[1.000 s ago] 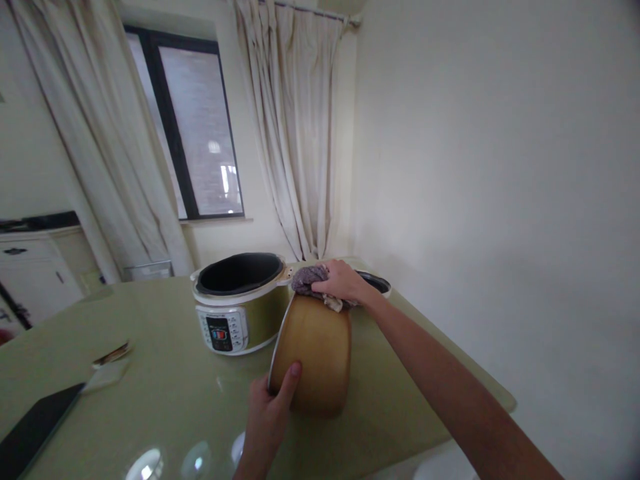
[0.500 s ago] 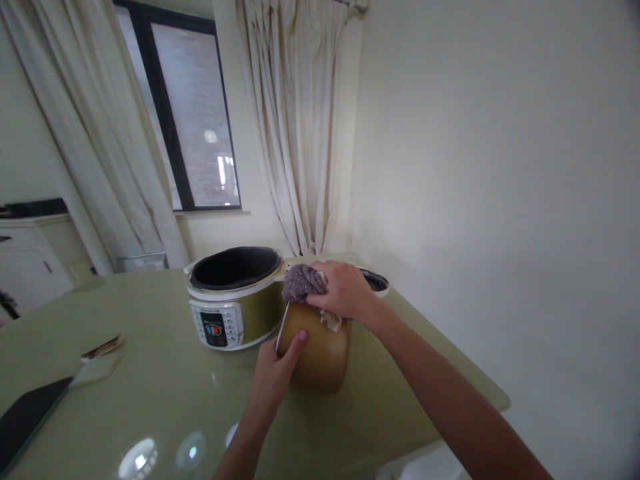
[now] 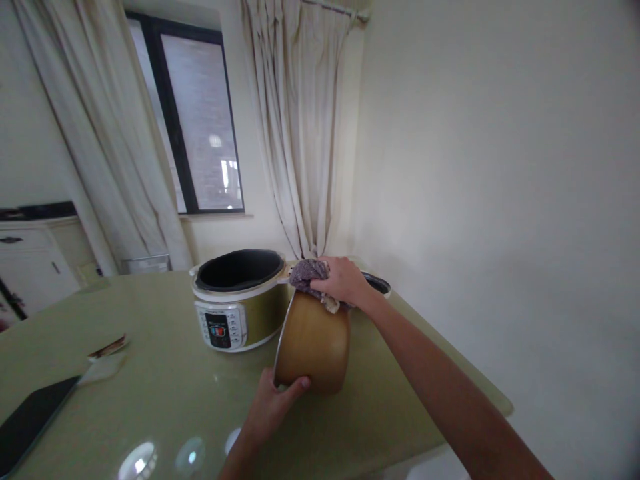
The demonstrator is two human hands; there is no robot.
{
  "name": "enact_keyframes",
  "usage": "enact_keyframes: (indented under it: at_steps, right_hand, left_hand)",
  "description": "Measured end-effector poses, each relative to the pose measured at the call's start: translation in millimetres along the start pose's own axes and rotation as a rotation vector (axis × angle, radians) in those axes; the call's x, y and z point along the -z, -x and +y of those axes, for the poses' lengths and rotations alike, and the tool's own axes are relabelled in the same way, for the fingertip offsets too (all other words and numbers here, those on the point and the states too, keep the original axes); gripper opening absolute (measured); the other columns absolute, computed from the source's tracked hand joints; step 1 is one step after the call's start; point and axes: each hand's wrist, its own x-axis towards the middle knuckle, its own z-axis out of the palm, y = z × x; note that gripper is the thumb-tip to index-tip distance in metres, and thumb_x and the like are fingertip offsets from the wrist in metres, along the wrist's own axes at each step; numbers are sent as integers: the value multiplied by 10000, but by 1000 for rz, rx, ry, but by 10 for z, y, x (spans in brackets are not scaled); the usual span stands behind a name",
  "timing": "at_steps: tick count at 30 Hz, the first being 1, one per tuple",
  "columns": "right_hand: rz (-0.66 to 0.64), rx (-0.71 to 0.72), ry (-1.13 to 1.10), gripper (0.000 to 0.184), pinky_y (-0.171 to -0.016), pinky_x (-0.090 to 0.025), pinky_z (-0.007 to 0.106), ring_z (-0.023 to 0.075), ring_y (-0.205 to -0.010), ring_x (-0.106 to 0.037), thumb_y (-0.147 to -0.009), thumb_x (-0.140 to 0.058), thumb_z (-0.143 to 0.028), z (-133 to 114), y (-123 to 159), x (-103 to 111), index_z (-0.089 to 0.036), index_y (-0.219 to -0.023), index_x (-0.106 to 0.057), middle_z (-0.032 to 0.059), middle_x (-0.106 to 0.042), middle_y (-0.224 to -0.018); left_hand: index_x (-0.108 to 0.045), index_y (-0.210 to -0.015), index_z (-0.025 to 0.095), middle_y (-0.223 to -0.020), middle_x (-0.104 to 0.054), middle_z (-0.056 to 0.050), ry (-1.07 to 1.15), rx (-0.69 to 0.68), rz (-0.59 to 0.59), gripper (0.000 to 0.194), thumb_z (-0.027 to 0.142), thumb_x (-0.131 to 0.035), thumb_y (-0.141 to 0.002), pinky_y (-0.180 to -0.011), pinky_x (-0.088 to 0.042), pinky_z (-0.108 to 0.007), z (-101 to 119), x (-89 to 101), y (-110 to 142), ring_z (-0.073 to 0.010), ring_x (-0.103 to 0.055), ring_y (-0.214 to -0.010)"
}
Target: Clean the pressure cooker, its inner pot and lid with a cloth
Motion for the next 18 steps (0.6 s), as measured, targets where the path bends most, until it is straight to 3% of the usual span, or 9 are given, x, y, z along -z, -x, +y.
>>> enact_keyframes:
  at_steps: [4, 9, 13, 18]
  right_hand:
    - [-113, -78, -161, 348, -750, -455, 276, 228, -895, -700, -783, -769, -451, 128, -155, -136, -211, -1032, -795, 49, -790, -963]
    - [-275, -205, -285, 281, -663, -434, 257, 189, -779, -657, -815, -725, -390, 310, -258, -357, -131, -913, -771, 40, -744, -808]
    - [-299, -199, -295, 264, -655, -433, 253, 168, -725, -620, -833, -704, -375, 355, -245, -432, -127, -899, -764, 16, -716, -743]
    - [-259, -161, -240, 281, -648, -410, 260, 172, -713, -620, -800, -736, -406, 272, -219, -354, -135, -871, -762, 21, -713, -754]
  left_hand:
    - [-788, -967, 124, -1011, -819, -172, 2, -42, 43, 667, 665, -881, -588, -855, -638, -448, 12, 73, 139, -401, -759, -1003]
    - [-763, -971, 133, -940, -812, -158, -9, -1, 138, 717, 661, -925, -514, -776, -647, -422, -130, 196, 263, -379, -765, -923]
    - [-764, -991, 131, -974, -816, -163, 15, -20, 49, 705, 667, -911, -557, -821, -641, -426, -139, 265, 244, -375, -763, -948]
    - [-744, -1110, 121, -1097, -810, -177, 35, -27, 31, 774, 647, -912, -568, -886, -639, -430, -87, 306, 221, -380, -758, -1049]
